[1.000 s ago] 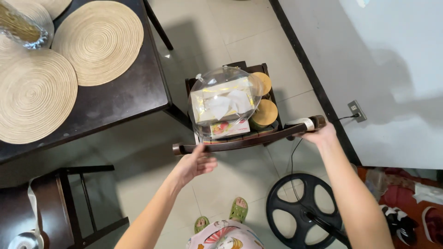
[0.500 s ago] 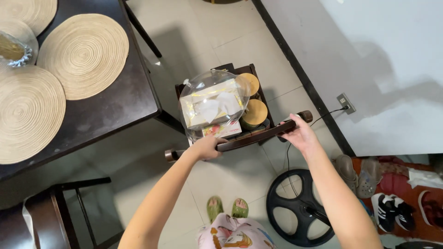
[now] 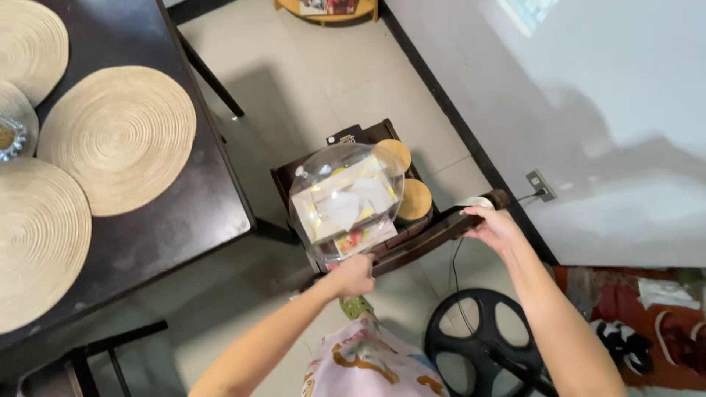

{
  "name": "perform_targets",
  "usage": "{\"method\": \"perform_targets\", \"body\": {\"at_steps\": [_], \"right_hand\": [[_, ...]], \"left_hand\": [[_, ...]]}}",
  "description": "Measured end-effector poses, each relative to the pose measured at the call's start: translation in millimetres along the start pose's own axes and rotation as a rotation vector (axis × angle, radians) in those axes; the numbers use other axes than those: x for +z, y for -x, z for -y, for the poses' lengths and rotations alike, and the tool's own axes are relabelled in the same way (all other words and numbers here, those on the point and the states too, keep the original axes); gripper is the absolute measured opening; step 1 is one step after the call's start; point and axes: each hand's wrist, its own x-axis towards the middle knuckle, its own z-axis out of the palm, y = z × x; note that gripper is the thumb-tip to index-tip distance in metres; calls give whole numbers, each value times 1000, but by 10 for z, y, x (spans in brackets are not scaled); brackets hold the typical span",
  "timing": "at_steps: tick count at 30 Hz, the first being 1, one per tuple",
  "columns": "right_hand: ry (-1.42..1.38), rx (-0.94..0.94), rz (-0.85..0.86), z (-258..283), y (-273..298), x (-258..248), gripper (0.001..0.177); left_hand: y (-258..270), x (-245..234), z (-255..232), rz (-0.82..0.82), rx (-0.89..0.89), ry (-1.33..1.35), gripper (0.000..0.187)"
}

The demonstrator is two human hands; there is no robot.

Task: Sweep the floor around the table and corner shelf, then move a small stool/cart and adjust table placement.

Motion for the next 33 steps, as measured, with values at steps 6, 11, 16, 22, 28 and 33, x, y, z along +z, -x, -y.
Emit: {"method": "perform_targets", "body": {"at_steps": [6, 11, 16, 22, 28, 33], "right_hand": [[70, -11, -24, 658, -423, 179, 33], [163, -5, 34, 1282, -916, 359, 30], [299, 43, 113, 1996, -1702, 670, 28], [436, 45, 221, 2822, -2527, 1285, 23], [624, -23, 298, 3261, -3097, 1899, 19], [694, -95, 285, 3445, -3424, 2196, 22]], "left_hand": [[-467, -134, -319, -88, -40, 62, 34], [-898, -378, -552, -145, -115, 115, 32], [-1534, -580, -678, -254, -205, 156, 35], [-2321, -930, -753, -431, -271, 209, 39], [-2966, -1203, -759, -540, -378, 285, 34], [-3428, -1274, -694, -615, -454, 338, 27]]}}
